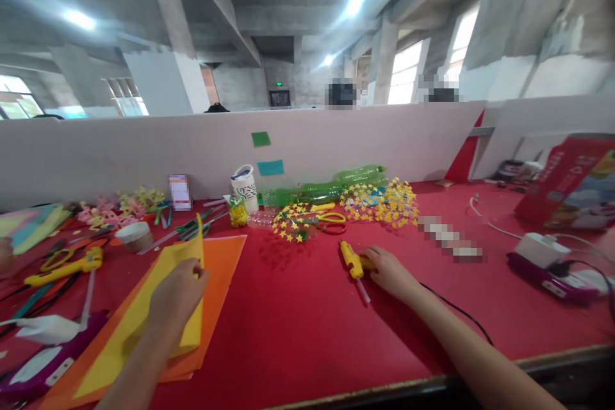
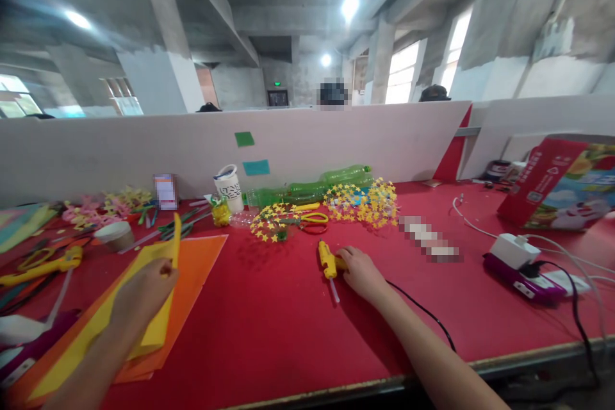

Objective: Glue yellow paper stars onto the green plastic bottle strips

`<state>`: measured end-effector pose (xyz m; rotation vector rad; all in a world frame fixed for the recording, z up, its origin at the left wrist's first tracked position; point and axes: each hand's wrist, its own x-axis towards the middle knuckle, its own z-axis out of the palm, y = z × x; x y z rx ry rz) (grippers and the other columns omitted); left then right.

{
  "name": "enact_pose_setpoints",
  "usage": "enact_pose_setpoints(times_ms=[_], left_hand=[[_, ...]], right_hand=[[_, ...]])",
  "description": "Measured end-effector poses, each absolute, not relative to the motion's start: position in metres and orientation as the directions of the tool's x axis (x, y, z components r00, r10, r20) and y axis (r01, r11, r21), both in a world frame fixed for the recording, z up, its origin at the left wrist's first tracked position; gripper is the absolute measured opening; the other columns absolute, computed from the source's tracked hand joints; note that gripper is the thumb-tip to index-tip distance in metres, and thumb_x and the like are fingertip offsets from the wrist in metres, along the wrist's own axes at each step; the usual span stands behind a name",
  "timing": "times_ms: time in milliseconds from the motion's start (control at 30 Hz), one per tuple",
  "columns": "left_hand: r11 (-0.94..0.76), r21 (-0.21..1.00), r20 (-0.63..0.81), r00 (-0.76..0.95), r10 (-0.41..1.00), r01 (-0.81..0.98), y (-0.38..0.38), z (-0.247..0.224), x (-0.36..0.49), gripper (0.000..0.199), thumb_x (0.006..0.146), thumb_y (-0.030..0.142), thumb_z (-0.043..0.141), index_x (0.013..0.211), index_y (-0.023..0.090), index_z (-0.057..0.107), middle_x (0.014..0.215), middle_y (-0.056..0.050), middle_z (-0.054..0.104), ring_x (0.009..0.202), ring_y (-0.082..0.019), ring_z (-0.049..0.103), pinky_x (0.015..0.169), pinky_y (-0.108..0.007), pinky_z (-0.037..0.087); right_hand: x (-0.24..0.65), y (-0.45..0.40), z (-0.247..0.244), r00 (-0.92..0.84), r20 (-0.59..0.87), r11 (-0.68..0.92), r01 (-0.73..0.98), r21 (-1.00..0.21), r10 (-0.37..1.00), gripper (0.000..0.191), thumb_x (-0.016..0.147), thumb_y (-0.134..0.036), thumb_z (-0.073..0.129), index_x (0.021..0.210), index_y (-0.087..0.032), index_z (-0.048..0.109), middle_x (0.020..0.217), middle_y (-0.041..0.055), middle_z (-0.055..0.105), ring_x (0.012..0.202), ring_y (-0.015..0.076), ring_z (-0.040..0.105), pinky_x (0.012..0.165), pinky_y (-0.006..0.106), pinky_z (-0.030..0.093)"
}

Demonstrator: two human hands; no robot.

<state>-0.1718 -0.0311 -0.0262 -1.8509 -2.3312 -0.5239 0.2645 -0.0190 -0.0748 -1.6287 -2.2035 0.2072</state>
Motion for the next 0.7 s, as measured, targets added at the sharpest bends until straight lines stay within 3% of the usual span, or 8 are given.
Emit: enact_pose_setpoints(times_ms=[67,133,233,333,467,500,600,700], left_hand=[[-0.015,0.250,0.484,-0.111,0.868,0.968,-0.042,-0.025,-0.164,0.015,0.079,0.028,0.038,0.080,0.022,0.051,0.122,-0.011,0.056,0.104,-0.025,0.056,0.085,-0.033,0.041],[-0.216,0.315,0.524,0.020,0.851,0.924,-0.055,-0.028,-0.154,0.010,0.076,0.028,0.045,0.075,0.022,0.052,0.127,-0.009,0.053,0.117,-0.025,0.047,0.098,-0.034,0.034],[-0.367,0.565,0.437,0.108,0.893,0.739,-0.079,-0.040,-0.132,0.004,0.070,0.027,0.058,0.070,0.024,0.059,0.112,-0.011,0.062,0.115,-0.028,0.048,0.102,-0.038,0.030],[-0.327,0.843,0.193,0.326,0.925,0.428,-0.101,-0.054,-0.103,0.013,0.062,0.020,0.068,0.072,0.027,0.064,0.093,-0.010,0.069,0.104,-0.029,0.056,0.101,-0.044,0.031],[-0.325,0.886,0.129,0.497,0.858,0.330,-0.122,-0.059,-0.062,0.015,0.062,0.017,0.068,0.074,0.023,0.062,0.083,-0.005,0.069,0.085,-0.028,0.064,0.085,-0.057,0.042],[-0.334,0.891,0.122,0.548,0.828,0.306,-0.125,-0.058,-0.053,0.009,0.066,0.017,0.065,0.067,0.025,0.061,0.086,-0.006,0.070,0.083,-0.026,0.064,0.086,-0.054,0.043],[-0.453,0.872,0.182,0.738,0.650,0.184,-0.125,-0.052,-0.030,0.014,0.072,0.015,0.058,0.078,0.026,0.063,0.120,-0.010,0.059,0.110,-0.030,0.054,0.095,-0.050,0.036],[-0.437,0.894,0.237,0.731,0.640,0.093,-0.121,-0.050,-0.012,0.016,0.069,0.014,0.059,0.079,0.025,0.063,0.113,-0.014,0.062,0.104,-0.031,0.056,0.092,-0.046,0.039]], right_hand=[[0.272,-0.018,-0.076,-0.222,0.228,0.290,0.896,-0.337,0.948,0.050,0.059,-0.003,0.044,0.105,-0.015,0.057,0.107,0.0098,0.059,0.098,0.0211,0.054,0.083,0.027,0.037],[0.280,-0.016,-0.078,-0.179,0.236,0.253,0.908,-0.333,0.955,0.048,0.061,-0.004,0.045,0.105,-0.015,0.057,0.107,0.0108,0.059,0.097,0.0218,0.054,0.082,0.027,0.037],[0.290,-0.014,-0.082,-0.108,0.247,0.189,0.924,-0.332,0.963,0.046,0.063,-0.004,0.046,0.106,-0.015,0.056,0.107,0.0114,0.058,0.097,0.0223,0.054,0.082,0.027,0.036],[0.298,-0.010,-0.087,-0.039,0.259,0.127,0.935,-0.332,0.965,0.046,0.063,-0.003,0.046,0.105,-0.015,0.056,0.108,0.0126,0.057,0.096,0.0233,0.055,0.080,0.028,0.036],[0.307,-0.004,-0.092,0.028,0.268,0.067,0.938,-0.340,0.963,0.043,0.063,-0.002,0.046,0.103,-0.013,0.058,0.104,0.0146,0.058,0.092,0.0253,0.056,0.077,0.030,0.037],[0.308,-0.003,-0.094,0.038,0.272,0.061,0.937,-0.345,0.962,0.042,0.064,-0.002,0.046,0.102,-0.013,0.058,0.103,0.0144,0.058,0.092,0.0251,0.056,0.077,0.031,0.037],[0.312,0.000,-0.096,0.058,0.282,0.051,0.930,-0.364,0.958,0.041,0.065,-0.002,0.048,0.102,-0.016,0.059,0.102,0.0127,0.059,0.092,0.0244,0.056,0.078,0.031,0.038],[0.315,0.003,-0.093,0.085,0.292,0.039,0.917,-0.396,0.952,0.038,0.066,-0.005,0.051,0.102,-0.016,0.059,0.102,0.0136,0.059,0.094,0.0264,0.055,0.079,0.033,0.039]])
